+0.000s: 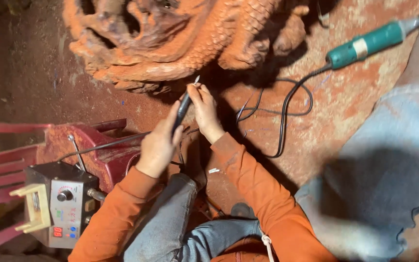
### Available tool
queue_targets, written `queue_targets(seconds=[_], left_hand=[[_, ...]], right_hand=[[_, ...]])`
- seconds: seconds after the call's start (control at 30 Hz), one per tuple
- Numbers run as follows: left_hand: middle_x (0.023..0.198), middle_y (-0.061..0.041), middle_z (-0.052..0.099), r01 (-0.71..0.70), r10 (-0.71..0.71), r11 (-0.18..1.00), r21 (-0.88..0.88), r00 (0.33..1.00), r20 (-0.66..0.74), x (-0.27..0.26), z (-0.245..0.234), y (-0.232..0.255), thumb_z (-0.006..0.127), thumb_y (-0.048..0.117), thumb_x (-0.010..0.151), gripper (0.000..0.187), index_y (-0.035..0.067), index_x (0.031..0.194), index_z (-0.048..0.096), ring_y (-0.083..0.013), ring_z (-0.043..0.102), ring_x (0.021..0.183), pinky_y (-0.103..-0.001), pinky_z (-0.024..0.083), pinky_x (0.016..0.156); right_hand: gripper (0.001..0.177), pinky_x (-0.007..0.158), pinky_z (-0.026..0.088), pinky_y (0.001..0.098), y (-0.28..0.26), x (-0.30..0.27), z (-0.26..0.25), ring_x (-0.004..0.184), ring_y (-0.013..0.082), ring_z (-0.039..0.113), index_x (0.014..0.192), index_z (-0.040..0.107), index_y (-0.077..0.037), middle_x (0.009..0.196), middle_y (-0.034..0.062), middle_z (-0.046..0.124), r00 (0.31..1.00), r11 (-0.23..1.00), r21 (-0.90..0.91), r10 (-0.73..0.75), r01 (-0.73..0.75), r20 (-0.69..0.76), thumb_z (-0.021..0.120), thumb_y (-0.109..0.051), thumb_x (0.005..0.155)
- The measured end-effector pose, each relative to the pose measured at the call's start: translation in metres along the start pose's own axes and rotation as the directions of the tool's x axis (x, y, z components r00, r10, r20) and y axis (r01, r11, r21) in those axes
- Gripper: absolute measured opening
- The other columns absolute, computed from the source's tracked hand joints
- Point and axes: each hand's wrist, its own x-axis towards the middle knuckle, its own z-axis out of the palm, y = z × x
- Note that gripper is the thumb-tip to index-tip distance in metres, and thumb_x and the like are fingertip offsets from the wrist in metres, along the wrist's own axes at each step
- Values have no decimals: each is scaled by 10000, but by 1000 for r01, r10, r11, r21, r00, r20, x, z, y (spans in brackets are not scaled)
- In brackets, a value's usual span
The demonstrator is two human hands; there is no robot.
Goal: Carving intricate details into a large wooden dragon sculpture using a handheld rotary tool
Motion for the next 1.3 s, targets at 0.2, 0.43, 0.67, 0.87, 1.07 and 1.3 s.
queue_targets(seconds=[0.2, 0.43, 0.67, 0.87, 1.07, 1.3], left_hand=[[987, -126, 710, -8, 25, 985, 171, 995, -94, 9, -6, -23, 494, 451, 1056, 572, 402, 1597, 315, -380, 733, 871, -507, 601, 719], [929, -102, 653, -9, 42, 978, 208, 987, -154, 8, -12, -22, 503, 455, 1052, 551, 428, 1580, 349, -381, 706, 835, -507, 592, 713], [900, -75, 628, -59, 111, 966, 253, 974, -197, 11, -13, -32, 506, 482, 1046, 543, 454, 1571, 367, -351, 698, 795, -488, 591, 682], [879, -52, 618, -103, 165, 961, 258, 958, -233, 13, -12, -42, 523, 474, 1046, 536, 447, 1566, 394, -338, 693, 758, -467, 583, 645], [883, -57, 617, -127, 201, 955, 270, 942, -269, 13, -5, -48, 543, 465, 1039, 540, 422, 1562, 416, -337, 690, 759, -469, 583, 638], [1047, -175, 667, -131, 128, 991, 6, 956, -263, 12, 40, -60, 535, 350, 1056, 599, 309, 1607, 306, -437, 704, 892, -554, 586, 716]], right_hand=[[515, 989, 519, 474, 51, 20, 12, 1122, 313, 618, 881, 743, 13, 1090, 115, 633, 1000, 992, 126, 23, -24, 11, 679, -491, 960], [528, 959, 540, 444, 24, 15, 11, 1080, 280, 600, 944, 731, 60, 1040, 131, 592, 998, 984, 177, 6, -16, 57, 670, -464, 980], [503, 952, 528, 436, 10, 8, 12, 1073, 244, 586, 904, 718, 59, 997, 112, 587, 999, 982, 186, -33, 26, 33, 645, -428, 1004], [527, 893, 526, 401, 8, 5, 12, 982, 217, 578, 871, 699, 51, 913, 95, 559, 998, 987, 159, -40, 33, 41, 630, -454, 1006], [551, 868, 523, 396, -2, 5, 12, 943, 227, 588, 850, 692, 38, 881, 98, 568, 996, 992, 106, -71, 66, 44, 622, -489, 994], [511, 1011, 488, 482, 21, 7, 25, 1168, 377, 595, 1014, 722, 24, 1136, 215, 622, 988, 992, 57, -121, 116, 100, 597, -471, 1021]])
